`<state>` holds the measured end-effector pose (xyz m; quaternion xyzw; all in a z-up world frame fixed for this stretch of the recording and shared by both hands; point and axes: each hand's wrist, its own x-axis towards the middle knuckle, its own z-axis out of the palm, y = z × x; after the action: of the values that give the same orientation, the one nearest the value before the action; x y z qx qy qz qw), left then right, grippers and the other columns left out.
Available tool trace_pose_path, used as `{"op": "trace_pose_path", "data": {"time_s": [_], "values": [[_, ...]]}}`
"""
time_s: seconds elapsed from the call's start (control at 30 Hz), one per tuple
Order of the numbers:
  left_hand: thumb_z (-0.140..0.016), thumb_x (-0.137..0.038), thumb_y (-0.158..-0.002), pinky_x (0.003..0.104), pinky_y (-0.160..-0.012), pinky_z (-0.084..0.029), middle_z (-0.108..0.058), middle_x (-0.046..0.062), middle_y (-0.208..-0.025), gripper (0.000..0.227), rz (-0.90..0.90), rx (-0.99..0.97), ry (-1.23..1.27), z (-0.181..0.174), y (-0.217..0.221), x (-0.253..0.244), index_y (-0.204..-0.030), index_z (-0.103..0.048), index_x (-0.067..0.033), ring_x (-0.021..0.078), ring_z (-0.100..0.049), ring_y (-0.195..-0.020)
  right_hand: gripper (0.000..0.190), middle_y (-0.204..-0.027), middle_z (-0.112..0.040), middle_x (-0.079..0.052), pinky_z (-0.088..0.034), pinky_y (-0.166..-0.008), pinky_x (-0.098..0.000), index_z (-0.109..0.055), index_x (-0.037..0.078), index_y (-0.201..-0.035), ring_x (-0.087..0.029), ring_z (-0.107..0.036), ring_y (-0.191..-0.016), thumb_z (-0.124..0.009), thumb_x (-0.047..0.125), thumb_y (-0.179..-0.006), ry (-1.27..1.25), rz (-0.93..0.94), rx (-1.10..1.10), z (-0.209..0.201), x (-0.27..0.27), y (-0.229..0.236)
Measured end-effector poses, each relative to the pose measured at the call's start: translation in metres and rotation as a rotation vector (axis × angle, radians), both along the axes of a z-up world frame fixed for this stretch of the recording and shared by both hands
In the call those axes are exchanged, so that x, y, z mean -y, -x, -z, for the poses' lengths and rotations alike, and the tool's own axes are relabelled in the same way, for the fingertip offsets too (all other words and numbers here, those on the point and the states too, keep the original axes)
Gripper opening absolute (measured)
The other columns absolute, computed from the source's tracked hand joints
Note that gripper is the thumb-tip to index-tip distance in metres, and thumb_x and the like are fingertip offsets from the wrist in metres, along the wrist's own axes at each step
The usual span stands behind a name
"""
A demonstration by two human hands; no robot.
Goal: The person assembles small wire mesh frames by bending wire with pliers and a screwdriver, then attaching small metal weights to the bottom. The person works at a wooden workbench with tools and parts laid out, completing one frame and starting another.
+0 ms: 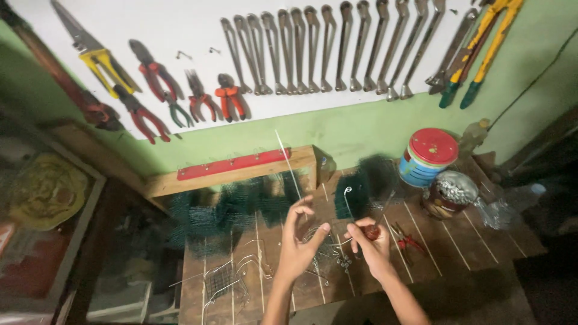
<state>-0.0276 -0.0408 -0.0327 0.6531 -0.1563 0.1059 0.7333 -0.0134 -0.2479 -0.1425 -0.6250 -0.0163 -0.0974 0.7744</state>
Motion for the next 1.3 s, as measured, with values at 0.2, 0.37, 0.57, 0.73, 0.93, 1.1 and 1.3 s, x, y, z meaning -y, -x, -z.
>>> {"op": "trace_pose_path", "data": {"time_s": [0.2, 0.37, 0.57, 0.73, 0.93, 1.1, 1.3], "values": [[-0.060, 0.017, -0.094, 0.040, -0.091, -0.058, -0.052, 0.018, -0.148, 0.049, 0.185, -0.154, 0.311, 0.040, -0.018, 0.035, -0.133, -0.044, -0.0082, 0.0276, -0.066, -0.119, 0.011, -0.079, -0.075, -0.015, -0.045, -0.043, -0.0271, -0.065, 0.004, -0.093, -0.011, -0.056, -0.048, -0.069, 0.014, -0.093, -0.060, -0.040, -0.164, 0.005, 0.013, 0.006], [-0.053, 0.020, -0.089, 0.034, -0.084, -0.067, -0.052, 0.012, -0.148, 0.061, 0.179, -0.250, 0.221, 0.035, -0.033, 0.046, -0.138, -0.042, -0.0142, 0.0228, -0.068, -0.111, 0.024, -0.087, -0.072, -0.012, -0.050, -0.045, -0.0278, -0.065, 0.006, -0.100, -0.012, -0.059, -0.054, -0.065, 0.030, -0.095, -0.021, -0.011, -0.204, 0.020, 0.054, 0.001], [-0.053, 0.018, -0.092, 0.033, -0.079, -0.066, -0.054, 0.013, -0.144, 0.049, 0.106, -0.241, 0.205, 0.046, -0.049, 0.063, -0.131, -0.046, -0.0119, 0.0221, -0.068, -0.112, 0.032, -0.087, -0.062, -0.010, -0.050, -0.056, -0.0332, -0.060, 0.011, -0.118, -0.017, -0.059, -0.061, -0.064, 0.033, -0.095, 0.092, 0.029, -0.656, 0.127, 0.159, -0.023], [-0.048, 0.018, -0.088, 0.032, -0.085, -0.058, -0.056, 0.010, -0.141, 0.048, 0.094, -0.169, 0.206, 0.070, -0.057, 0.075, -0.126, -0.048, -0.0090, 0.0215, -0.064, -0.110, 0.037, -0.093, -0.069, -0.018, -0.055, -0.063, -0.0436, -0.061, 0.011, -0.131, -0.030, -0.066, -0.069, -0.060, 0.026, -0.098, 0.520, 0.106, -0.742, 0.349, 0.285, -0.054], [-0.053, 0.015, -0.091, 0.031, -0.091, -0.055, -0.062, 0.006, -0.115, 0.041, -0.022, -0.270, 0.196, 0.080, -0.056, 0.082, -0.124, -0.051, -0.0104, 0.0187, -0.065, -0.107, 0.055, -0.119, -0.072, -0.020, -0.056, -0.094, -0.0478, -0.052, 0.017, -0.142, -0.042, -0.069, -0.113, -0.070, 0.022, -0.090, 1.012, 0.206, -0.524, 0.361, 0.329, -0.063], [-0.059, 0.014, -0.092, 0.032, -0.089, -0.058, -0.066, 0.009, -0.105, 0.033, 0.058, -0.335, 0.195, 0.070, -0.046, 0.092, -0.116, -0.054, -0.0086, 0.0183, -0.071, -0.106, 0.076, -0.123, -0.070, -0.020, -0.053, -0.099, -0.0507, -0.048, 0.020, -0.148, -0.043, -0.065, -0.115, -0.072, 0.005, -0.077, 1.154, 0.228, -0.535, 0.360, 0.337, -0.067], [-0.063, -0.005, -0.104, 0.029, -0.078, -0.055, -0.074, 0.017, -0.119, 0.007, -0.052, -0.285, 0.257, 0.085, -0.046, 0.104, -0.109, -0.063, 0.0000, 0.0195, -0.073, -0.099, 0.061, -0.133, -0.062, -0.017, -0.053, -0.099, -0.0515, -0.056, 0.025, -0.143, -0.040, -0.064, -0.116, -0.070, 0.012, -0.085, 1.306, 0.325, -0.508, 0.358, 0.322, -0.059]]}}
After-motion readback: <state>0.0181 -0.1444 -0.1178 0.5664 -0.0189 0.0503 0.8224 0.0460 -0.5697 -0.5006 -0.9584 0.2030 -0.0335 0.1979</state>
